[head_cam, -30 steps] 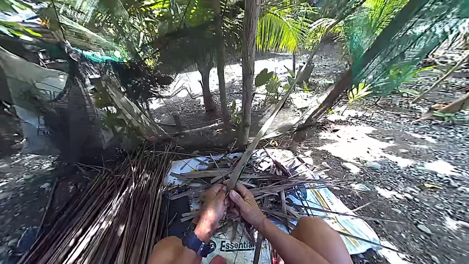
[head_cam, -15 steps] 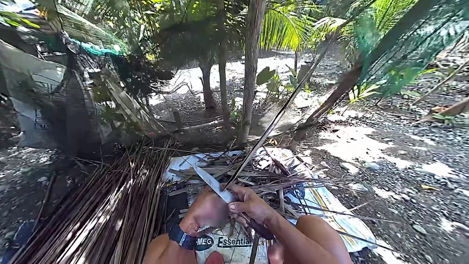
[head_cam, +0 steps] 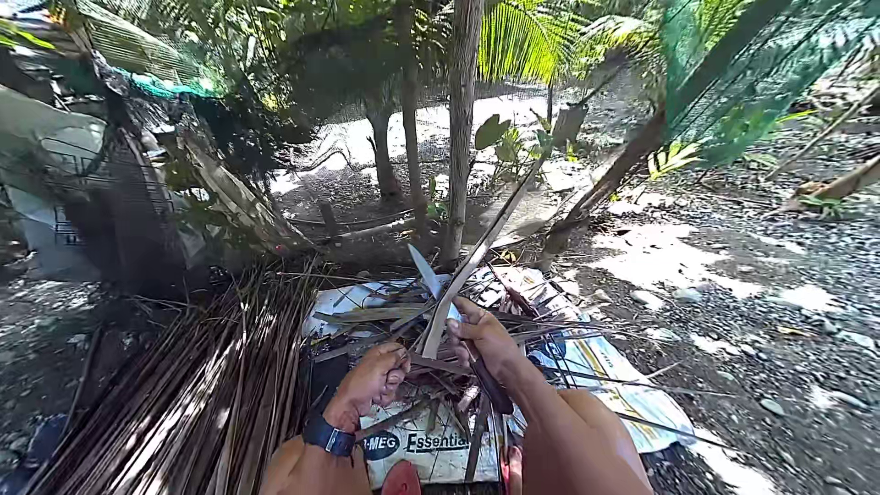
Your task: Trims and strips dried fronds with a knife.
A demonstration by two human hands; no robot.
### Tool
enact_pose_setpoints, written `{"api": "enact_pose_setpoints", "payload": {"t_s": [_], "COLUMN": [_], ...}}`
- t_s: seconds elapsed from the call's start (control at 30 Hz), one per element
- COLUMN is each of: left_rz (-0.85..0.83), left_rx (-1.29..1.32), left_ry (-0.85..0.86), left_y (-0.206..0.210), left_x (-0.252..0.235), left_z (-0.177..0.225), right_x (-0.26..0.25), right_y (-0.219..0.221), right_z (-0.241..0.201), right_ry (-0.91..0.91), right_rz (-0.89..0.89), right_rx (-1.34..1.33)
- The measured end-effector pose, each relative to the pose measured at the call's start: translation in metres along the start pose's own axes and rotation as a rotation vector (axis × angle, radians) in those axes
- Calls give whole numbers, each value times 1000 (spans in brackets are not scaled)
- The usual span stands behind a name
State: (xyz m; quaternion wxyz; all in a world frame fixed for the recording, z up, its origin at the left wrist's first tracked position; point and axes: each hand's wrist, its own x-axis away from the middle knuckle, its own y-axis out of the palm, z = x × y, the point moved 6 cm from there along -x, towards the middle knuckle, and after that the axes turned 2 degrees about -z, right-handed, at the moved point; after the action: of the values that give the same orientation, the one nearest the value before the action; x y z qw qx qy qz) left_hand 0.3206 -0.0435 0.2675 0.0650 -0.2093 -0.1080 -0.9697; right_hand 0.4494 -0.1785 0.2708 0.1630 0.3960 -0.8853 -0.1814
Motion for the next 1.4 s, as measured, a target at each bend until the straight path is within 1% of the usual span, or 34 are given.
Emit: {"api": "enact_pose_setpoints", "payload": {"t_s": [0.03, 0.1, 0.17, 0.2, 0.33, 0.43, 0.53, 0.6, 0.7, 0.8, 0.93, 1.13, 1.3, 1.4], "left_rz": [4, 44, 68, 79, 42, 54, 191, 222, 231, 237, 255, 314, 414, 432], "left_rx": [-56, -267, -498, -565, -586, -605, -776, -957, -1113, -1178, -1287, -1443, -1479, -1482], "left_ry": [5, 46, 104, 127, 174, 90, 70, 64, 32, 27, 71, -3, 68, 50], "left_y": [-3, -13, -25, -29, -22, -6, 2, 3, 1, -8, -23, -41, -63, -76], "left_x": [-1, -3, -4, -4, -6, -15, -15, -6, 8, 26, 54, 94, 126, 141], "left_z": [0, 2, 8, 11, 28, 25, 25, 33, 41, 42, 41, 37, 33, 31], "right_x": [0, 0, 0, 1, -3, -4, -4, -3, -2, -4, -6, -12, -16, -19], "right_y": [-2, -1, 3, 6, 20, 29, 33, 34, 35, 29, 16, 6, -3, -6], "right_z": [-1, 1, 8, 13, 31, 39, 40, 40, 36, 26, 18, 14, 11, 13], "right_ry": [24, 63, 66, 55, 36, 10, 56, 114, 138, 138, 193, 206, 202, 201], "right_rz": [-1, -36, -65, -73, -71, -62, -59, -74, -90, -43, 52, 111, 169, 189], "right_rx": [-27, -52, -25, 5, 140, 174, 150, 114, 59, 0, -102, -197, -205, -212]}}
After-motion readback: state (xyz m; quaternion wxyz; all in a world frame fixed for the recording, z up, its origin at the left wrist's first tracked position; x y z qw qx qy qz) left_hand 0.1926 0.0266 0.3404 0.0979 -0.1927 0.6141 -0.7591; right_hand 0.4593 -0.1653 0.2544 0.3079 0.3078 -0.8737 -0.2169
